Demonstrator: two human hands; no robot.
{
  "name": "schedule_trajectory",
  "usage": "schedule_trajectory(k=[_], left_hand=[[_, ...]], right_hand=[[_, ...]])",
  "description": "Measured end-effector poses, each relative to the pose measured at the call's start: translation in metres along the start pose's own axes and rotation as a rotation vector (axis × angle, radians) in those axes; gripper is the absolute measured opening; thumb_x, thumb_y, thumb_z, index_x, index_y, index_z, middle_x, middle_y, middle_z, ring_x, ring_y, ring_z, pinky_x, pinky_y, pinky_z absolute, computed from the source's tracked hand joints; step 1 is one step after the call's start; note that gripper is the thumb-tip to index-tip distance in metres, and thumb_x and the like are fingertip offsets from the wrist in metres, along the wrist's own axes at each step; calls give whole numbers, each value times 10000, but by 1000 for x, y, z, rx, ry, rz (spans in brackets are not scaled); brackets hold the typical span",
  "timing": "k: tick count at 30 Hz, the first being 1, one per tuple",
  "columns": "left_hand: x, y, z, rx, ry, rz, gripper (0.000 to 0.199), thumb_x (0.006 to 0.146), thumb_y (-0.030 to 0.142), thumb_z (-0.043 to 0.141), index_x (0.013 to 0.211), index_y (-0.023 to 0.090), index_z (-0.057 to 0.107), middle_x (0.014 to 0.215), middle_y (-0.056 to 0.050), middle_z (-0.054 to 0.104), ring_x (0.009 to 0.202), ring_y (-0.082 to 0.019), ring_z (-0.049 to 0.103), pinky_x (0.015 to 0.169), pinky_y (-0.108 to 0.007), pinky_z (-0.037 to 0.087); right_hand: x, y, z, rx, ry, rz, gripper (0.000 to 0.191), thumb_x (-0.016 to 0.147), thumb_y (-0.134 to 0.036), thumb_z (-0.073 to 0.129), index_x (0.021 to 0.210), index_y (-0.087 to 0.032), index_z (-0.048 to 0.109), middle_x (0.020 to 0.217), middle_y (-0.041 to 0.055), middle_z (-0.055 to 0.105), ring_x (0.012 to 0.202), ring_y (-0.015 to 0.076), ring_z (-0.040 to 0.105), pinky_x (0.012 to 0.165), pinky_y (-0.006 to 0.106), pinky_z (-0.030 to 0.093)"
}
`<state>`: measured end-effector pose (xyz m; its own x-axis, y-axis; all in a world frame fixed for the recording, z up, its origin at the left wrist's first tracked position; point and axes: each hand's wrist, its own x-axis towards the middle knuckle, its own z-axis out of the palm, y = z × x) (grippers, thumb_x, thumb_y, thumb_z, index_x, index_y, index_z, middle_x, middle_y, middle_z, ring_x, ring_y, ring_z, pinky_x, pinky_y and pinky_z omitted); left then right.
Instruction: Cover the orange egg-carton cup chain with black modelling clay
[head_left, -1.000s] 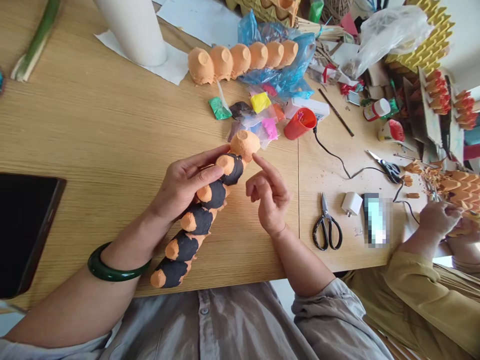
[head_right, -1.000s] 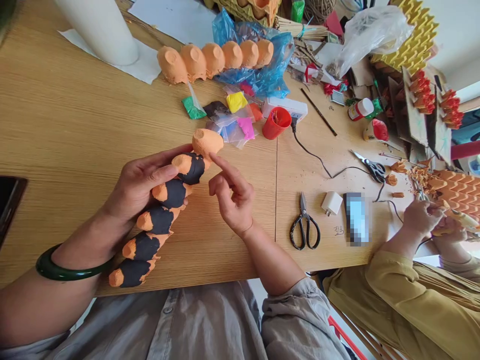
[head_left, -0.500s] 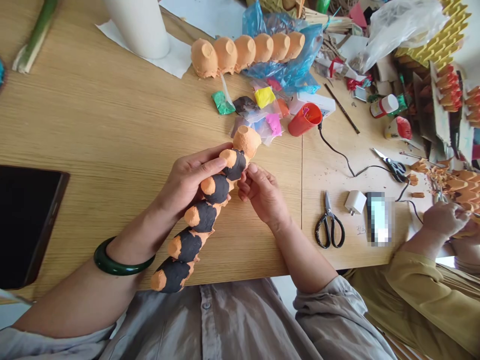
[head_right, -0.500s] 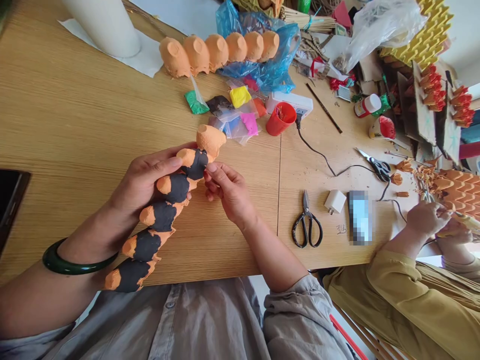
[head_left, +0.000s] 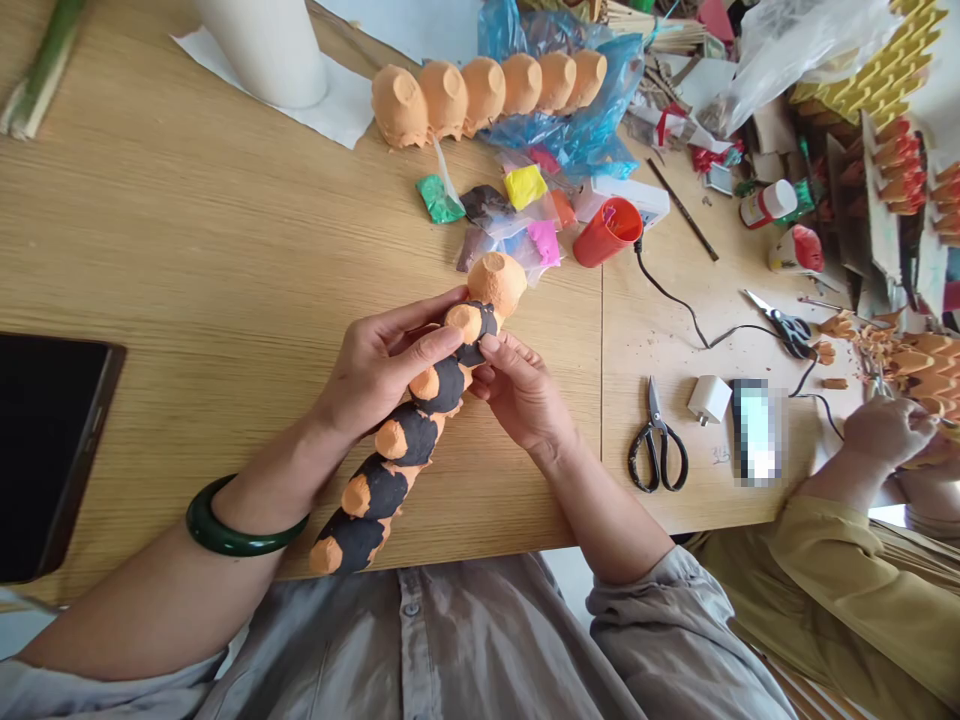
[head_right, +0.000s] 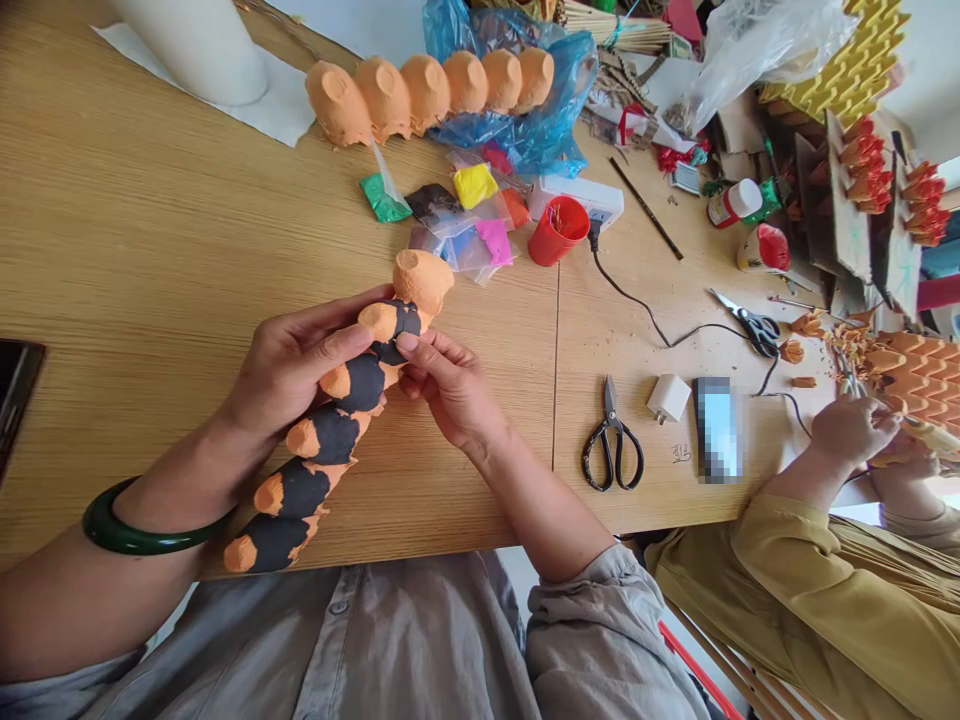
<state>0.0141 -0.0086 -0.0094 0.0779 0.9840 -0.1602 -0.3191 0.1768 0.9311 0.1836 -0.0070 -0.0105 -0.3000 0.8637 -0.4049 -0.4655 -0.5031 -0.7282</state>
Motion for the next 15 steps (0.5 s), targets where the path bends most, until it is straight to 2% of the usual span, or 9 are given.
schedule_trajectory(k=[7,15], left_hand=[[-1,-1,0,-39,-32,-14,458,841,418,999,1240,230,877,1074,-43,891,846,-161,844,710,-183,677],[1,-2,-1,23,-91,51,406,867,361,982,1247,269,874,1124,-32,889,917,-139,847,801,-160,688]], right_hand=[[4,3,-6,50,7,54,434,723,-521,965,747,-235,639,682,-70,493,626,97,408,583,254,385],[6,5,-12,70,-2,115,377,816,-539,902,902,-245,681,741,-51,596,654,126,454,661,282,428]])
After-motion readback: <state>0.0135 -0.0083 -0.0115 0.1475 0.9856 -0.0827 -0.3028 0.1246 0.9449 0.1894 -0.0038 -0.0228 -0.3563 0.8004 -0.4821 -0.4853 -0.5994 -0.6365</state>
